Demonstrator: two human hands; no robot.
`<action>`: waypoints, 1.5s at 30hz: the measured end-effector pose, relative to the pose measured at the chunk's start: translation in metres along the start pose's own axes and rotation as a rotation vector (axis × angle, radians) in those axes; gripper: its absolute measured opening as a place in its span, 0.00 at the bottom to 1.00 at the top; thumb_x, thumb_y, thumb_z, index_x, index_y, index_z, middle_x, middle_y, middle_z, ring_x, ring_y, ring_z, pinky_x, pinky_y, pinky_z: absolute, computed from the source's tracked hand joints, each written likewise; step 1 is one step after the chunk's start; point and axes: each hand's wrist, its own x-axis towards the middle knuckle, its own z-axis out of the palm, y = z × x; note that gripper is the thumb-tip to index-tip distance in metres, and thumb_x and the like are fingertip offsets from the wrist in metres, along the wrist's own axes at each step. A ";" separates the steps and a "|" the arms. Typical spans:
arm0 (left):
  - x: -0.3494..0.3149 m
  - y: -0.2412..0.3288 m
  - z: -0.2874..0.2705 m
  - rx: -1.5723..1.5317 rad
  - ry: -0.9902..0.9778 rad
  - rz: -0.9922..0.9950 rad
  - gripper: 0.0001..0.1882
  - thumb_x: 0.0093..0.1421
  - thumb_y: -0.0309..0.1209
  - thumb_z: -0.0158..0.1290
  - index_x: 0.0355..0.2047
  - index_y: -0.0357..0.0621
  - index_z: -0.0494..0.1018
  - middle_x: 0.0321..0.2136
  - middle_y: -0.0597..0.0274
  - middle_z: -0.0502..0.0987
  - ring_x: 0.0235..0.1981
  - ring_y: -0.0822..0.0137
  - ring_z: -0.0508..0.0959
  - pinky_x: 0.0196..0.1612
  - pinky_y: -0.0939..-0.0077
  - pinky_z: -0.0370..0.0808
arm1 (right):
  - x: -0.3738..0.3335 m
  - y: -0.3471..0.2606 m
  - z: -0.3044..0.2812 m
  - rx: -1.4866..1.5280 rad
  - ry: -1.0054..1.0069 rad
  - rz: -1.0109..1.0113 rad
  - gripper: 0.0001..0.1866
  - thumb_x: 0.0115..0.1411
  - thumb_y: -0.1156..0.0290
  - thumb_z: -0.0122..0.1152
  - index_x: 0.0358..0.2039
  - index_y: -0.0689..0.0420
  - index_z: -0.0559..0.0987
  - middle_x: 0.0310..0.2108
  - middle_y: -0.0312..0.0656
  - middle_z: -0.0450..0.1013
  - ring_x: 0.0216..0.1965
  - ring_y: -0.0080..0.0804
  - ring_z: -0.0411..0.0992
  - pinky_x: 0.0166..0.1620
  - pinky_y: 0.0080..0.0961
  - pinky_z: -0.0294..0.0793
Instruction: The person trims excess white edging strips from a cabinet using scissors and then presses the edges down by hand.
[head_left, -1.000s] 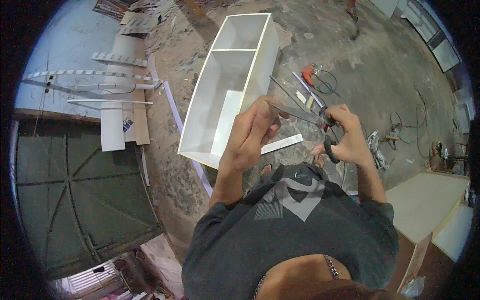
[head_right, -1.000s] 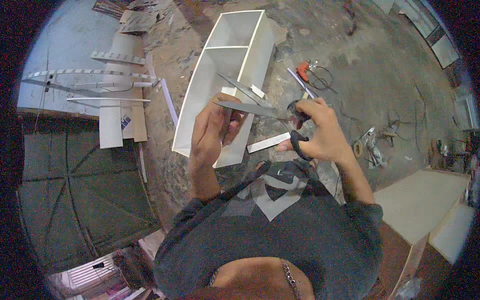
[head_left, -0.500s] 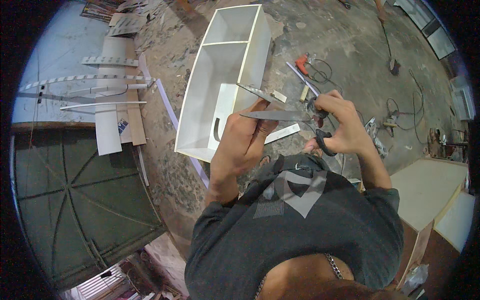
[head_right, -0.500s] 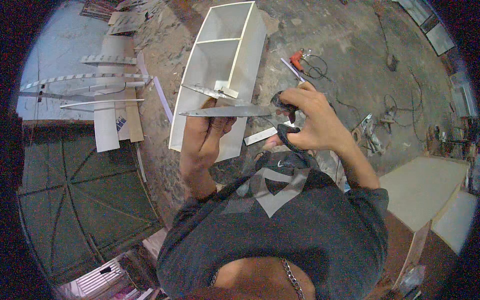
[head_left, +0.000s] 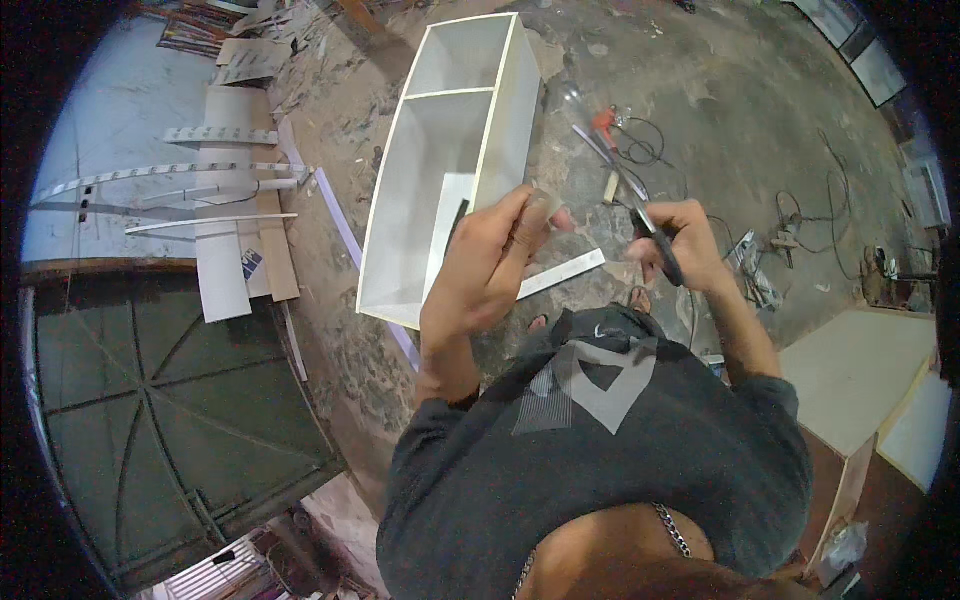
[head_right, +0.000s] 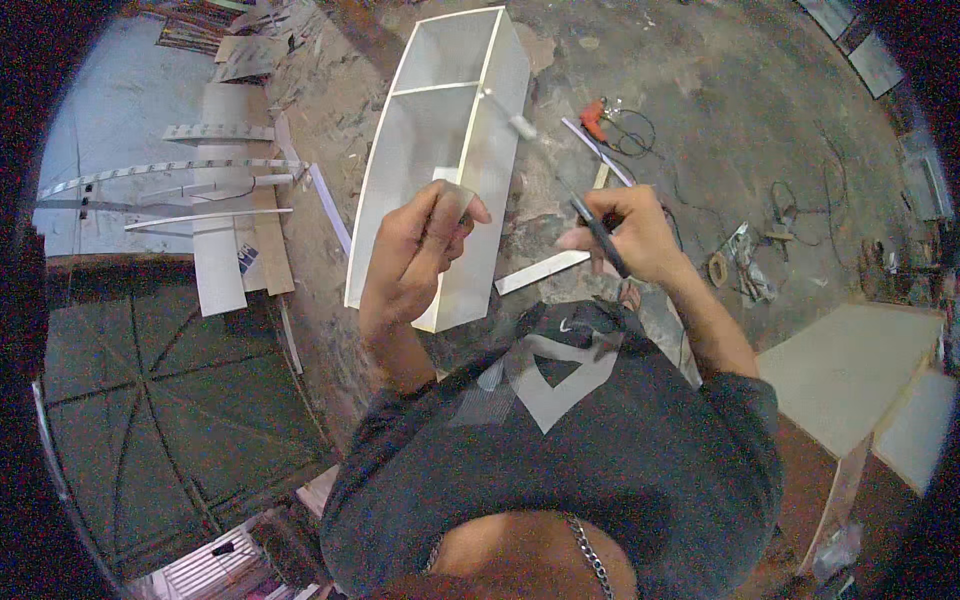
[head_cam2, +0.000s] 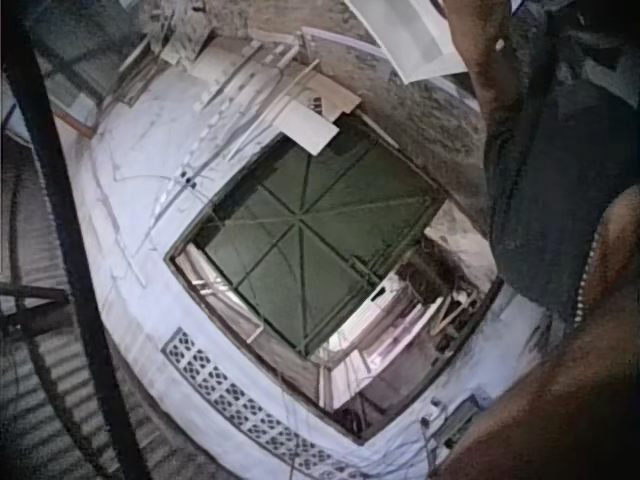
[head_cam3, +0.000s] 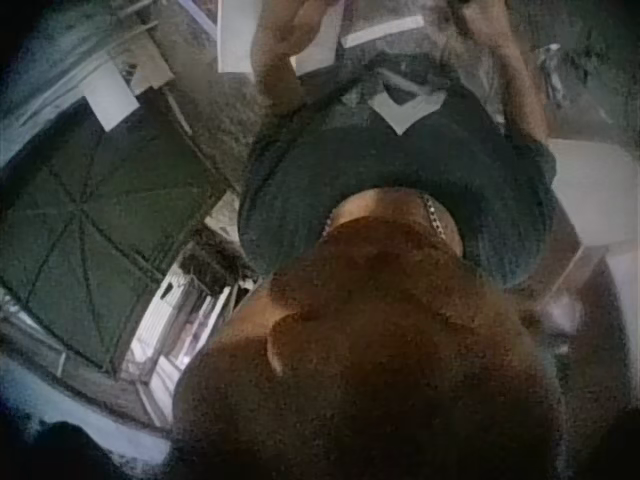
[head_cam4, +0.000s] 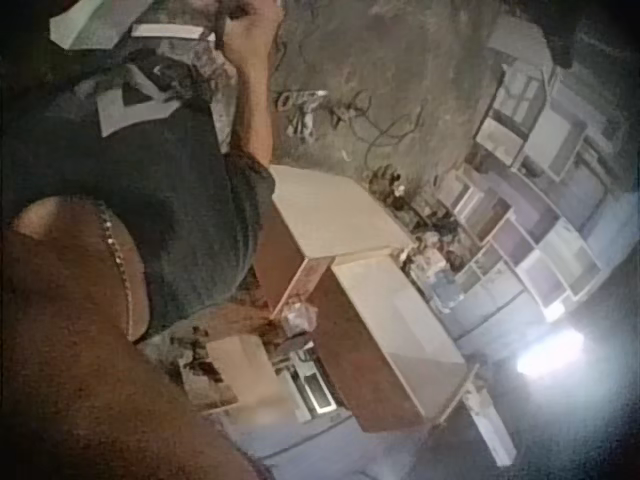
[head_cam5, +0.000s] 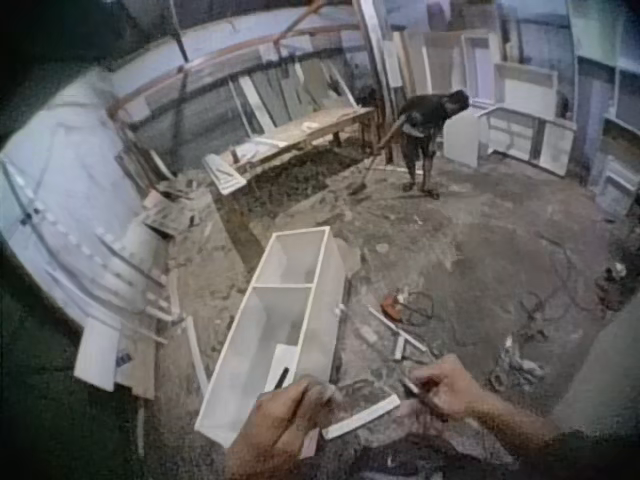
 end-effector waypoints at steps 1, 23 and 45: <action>-0.001 -0.002 -0.001 -0.032 -0.001 -0.013 0.15 0.69 0.37 0.41 0.36 0.38 0.71 0.20 0.70 0.64 0.18 0.79 0.59 0.21 0.83 0.56 | -0.002 0.002 0.004 0.134 0.050 0.057 0.23 0.44 0.57 0.75 0.17 0.62 0.72 0.11 0.37 0.63 0.16 0.20 0.64 0.21 0.22 0.62; 0.001 0.008 0.002 0.077 -0.027 0.095 0.10 0.64 0.26 0.46 0.42 0.33 0.69 0.24 0.49 0.71 0.20 0.57 0.69 0.27 0.70 0.66 | 0.000 -0.044 -0.007 -0.434 0.044 -0.340 0.36 0.31 0.43 0.77 0.29 0.60 0.71 0.22 0.41 0.65 0.25 0.39 0.62 0.36 0.31 0.60; -0.009 0.008 0.011 0.173 -0.117 0.151 0.08 0.61 0.23 0.47 0.40 0.34 0.70 0.29 0.48 0.76 0.32 0.47 0.77 0.36 0.64 0.72 | -0.017 -0.023 -0.009 -0.455 0.027 -0.356 0.27 0.36 0.57 0.78 0.23 0.62 0.69 0.16 0.41 0.61 0.20 0.33 0.58 0.23 0.27 0.57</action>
